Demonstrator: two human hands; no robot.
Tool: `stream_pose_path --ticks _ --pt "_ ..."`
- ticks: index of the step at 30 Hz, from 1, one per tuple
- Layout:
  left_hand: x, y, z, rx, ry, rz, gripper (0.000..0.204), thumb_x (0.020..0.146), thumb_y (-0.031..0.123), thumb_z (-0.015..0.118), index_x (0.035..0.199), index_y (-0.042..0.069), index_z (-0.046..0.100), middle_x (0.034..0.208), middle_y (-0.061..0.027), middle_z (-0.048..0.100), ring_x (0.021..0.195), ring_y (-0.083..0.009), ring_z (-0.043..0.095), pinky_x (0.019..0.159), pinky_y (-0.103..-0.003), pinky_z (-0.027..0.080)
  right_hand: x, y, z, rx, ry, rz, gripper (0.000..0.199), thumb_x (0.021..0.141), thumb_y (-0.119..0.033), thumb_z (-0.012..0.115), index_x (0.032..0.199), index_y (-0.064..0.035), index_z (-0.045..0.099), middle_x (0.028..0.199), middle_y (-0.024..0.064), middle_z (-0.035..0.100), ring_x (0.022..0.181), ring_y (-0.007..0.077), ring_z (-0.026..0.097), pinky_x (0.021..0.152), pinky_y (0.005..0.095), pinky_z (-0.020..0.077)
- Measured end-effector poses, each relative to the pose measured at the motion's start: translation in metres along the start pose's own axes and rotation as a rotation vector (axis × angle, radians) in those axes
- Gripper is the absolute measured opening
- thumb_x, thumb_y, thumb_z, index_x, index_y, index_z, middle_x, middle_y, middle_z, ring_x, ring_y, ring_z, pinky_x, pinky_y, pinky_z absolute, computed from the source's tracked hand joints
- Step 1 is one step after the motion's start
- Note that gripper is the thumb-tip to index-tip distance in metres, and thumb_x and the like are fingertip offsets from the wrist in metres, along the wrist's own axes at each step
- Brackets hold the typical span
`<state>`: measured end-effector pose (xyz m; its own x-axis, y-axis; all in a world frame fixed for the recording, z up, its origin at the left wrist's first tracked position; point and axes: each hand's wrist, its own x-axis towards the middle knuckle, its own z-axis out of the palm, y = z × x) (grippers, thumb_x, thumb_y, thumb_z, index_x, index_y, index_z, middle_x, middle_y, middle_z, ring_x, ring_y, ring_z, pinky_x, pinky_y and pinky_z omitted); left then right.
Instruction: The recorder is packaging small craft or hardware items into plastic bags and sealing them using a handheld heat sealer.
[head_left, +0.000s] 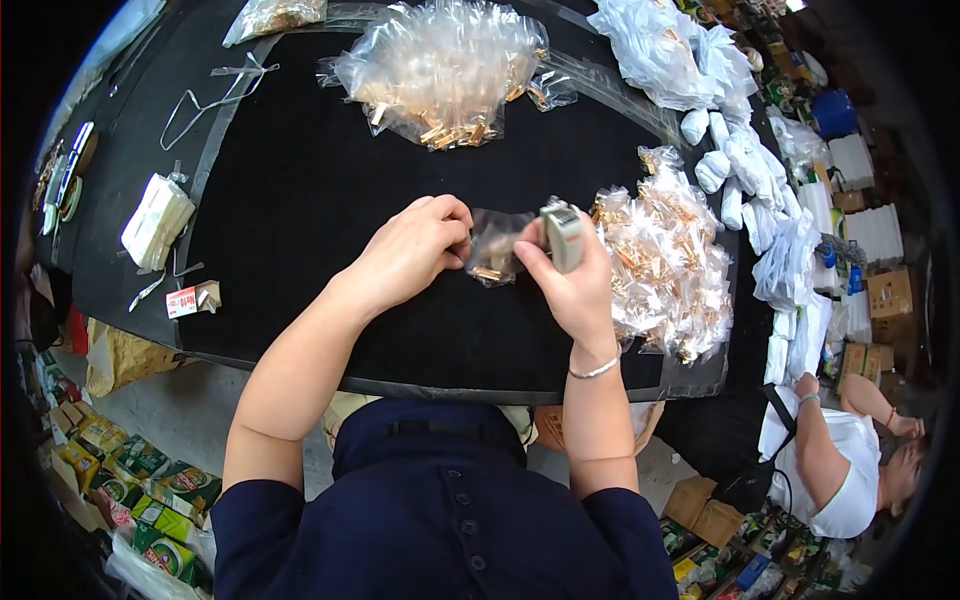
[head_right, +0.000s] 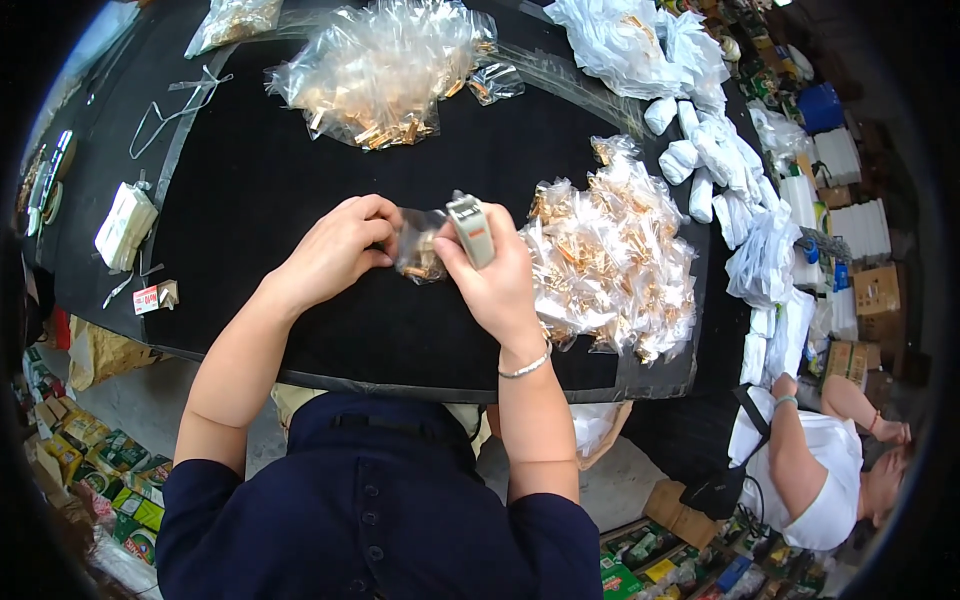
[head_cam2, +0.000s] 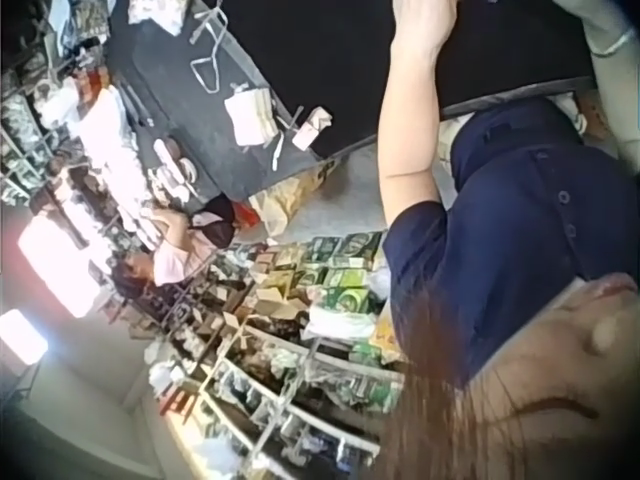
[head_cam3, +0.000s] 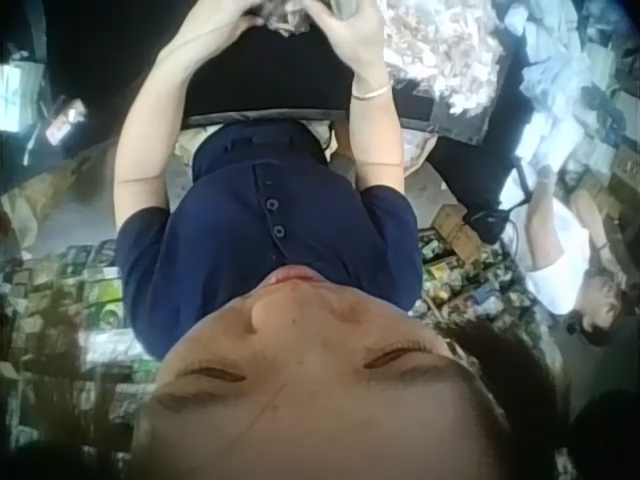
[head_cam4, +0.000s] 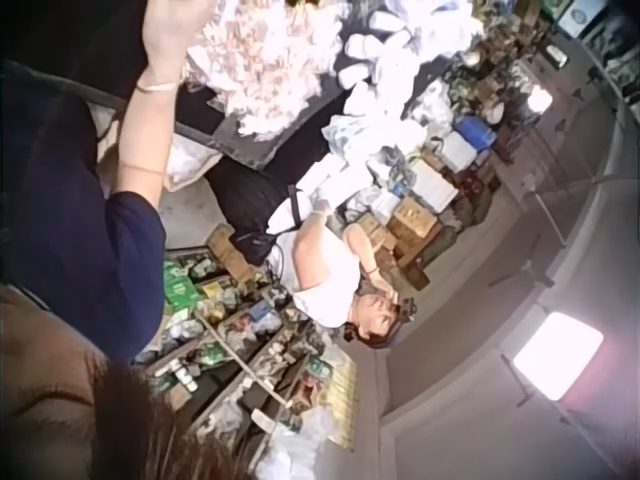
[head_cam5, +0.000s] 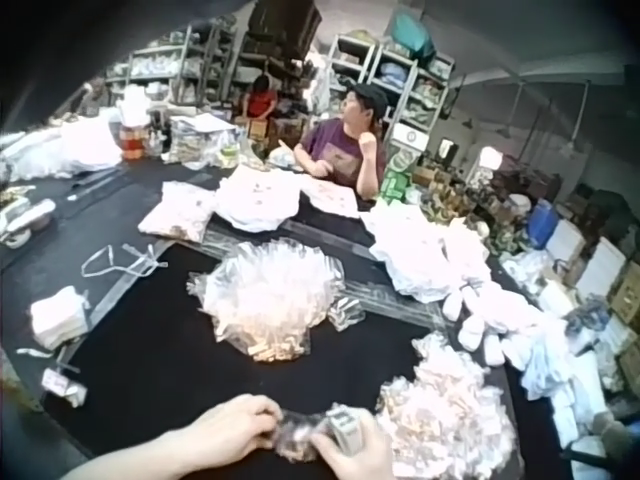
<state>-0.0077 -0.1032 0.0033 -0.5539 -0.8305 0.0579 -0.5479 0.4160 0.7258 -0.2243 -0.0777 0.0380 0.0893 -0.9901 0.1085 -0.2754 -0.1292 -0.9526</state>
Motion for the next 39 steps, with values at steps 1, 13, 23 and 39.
stream_pose_path --ticks 1,13,23,39 --pt "0.000 0.000 -0.001 -0.001 -0.002 -0.004 0.028 0.071 -0.004 0.073 0.098 0.004 0.069 0.116 -0.0053 0.062 0.114 -0.0292 0.057 0.096 -0.037 0.047 -0.004 -0.001 -0.001 0.002 -0.002 0.004 0.023 0.085 -0.003 0.075 0.101 -0.0012 0.059 0.089 0.0021 0.065 0.079 0.0086 0.060 0.073 0.0241 0.0498" --pt "0.003 0.012 -0.003 -0.601 0.212 -0.029 0.004 0.091 -0.001 0.064 0.094 -0.002 0.066 0.092 -0.0090 0.069 0.086 -0.0143 0.068 0.076 -0.027 0.054 -0.014 0.023 -0.011 -0.170 0.276 -0.111 0.018 0.090 -0.006 0.073 0.099 -0.0012 0.058 0.087 0.0037 0.065 0.078 0.0100 0.062 0.070 0.0242 0.0512" --pt "0.004 0.004 -0.008 -0.545 0.075 -0.164 0.008 0.090 -0.001 0.065 0.096 -0.004 0.069 0.089 -0.0077 0.072 0.084 -0.0131 0.069 0.075 -0.026 0.054 0.000 0.022 -0.007 0.071 0.488 0.024 0.021 0.091 -0.011 0.073 0.100 -0.0006 0.058 0.084 0.0051 0.065 0.072 0.0131 0.067 0.070 0.0274 0.0553" --pt "0.008 0.002 0.022 -0.748 0.427 -0.279 0.013 0.087 0.001 0.071 0.099 0.000 0.071 0.087 -0.0081 0.072 0.079 -0.0130 0.068 0.074 -0.026 0.054 0.111 0.038 0.037 -0.027 0.306 -0.119 0.027 0.082 -0.007 0.078 0.102 -0.0009 0.061 0.089 0.0050 0.067 0.081 0.0121 0.065 0.075 0.0272 0.0527"
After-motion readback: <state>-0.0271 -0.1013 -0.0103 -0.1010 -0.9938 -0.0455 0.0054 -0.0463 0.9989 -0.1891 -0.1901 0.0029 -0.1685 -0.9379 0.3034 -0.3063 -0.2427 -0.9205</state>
